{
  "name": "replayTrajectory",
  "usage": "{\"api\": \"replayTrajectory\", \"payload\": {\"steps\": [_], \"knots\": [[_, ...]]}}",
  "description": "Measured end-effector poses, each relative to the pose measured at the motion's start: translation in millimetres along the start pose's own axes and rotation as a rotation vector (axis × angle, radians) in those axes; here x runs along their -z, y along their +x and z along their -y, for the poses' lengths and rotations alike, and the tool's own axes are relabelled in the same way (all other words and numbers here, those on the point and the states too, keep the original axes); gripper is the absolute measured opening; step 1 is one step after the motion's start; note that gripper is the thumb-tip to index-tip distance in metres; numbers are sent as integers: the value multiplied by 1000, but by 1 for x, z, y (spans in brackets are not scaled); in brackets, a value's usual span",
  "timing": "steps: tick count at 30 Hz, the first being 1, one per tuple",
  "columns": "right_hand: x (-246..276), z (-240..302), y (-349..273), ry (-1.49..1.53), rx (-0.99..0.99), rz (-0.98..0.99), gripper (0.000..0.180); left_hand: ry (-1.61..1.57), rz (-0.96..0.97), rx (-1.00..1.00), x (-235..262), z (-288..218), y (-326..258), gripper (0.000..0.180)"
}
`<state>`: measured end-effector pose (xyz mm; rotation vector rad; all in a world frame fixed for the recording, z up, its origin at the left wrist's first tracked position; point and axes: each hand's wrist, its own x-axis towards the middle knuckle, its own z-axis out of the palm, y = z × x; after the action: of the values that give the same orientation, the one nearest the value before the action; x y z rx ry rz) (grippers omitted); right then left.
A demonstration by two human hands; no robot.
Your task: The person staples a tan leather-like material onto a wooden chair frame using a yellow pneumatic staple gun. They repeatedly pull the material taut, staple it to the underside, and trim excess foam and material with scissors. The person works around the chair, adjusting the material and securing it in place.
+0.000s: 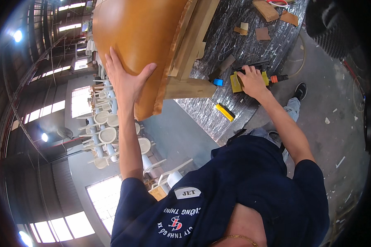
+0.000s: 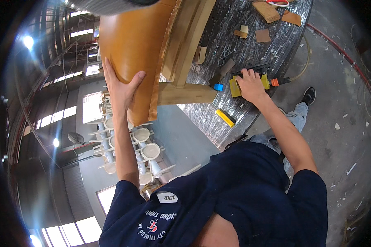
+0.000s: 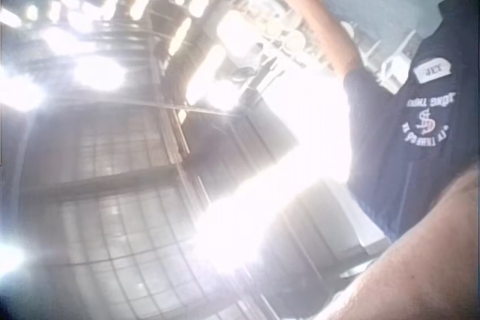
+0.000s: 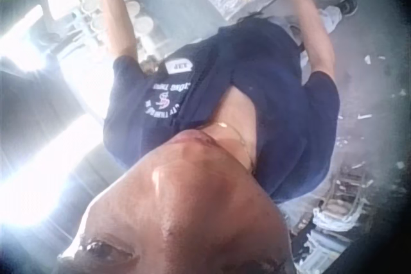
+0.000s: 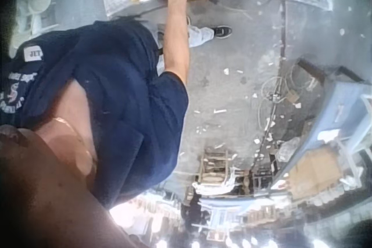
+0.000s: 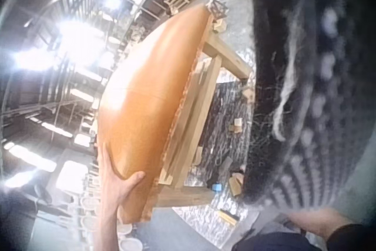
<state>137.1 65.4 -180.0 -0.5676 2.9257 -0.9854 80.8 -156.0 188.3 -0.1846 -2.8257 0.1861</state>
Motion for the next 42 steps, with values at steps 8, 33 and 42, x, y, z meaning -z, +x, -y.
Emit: {"api": "replayTrajectory", "payload": {"steps": [8, 33, 42], "knots": [[182, 106, 104, 460, 180, -912, 67, -143, 63, 42, 5, 35, -50, 126], [263, -26, 247, 483, -45, -1104, 77, 215, 10, -447, -21, -116, 153, 132], [152, 32, 177, 911, -172, -994, 66, -283, 145, -348, -23, -159, 246, 123]]}}
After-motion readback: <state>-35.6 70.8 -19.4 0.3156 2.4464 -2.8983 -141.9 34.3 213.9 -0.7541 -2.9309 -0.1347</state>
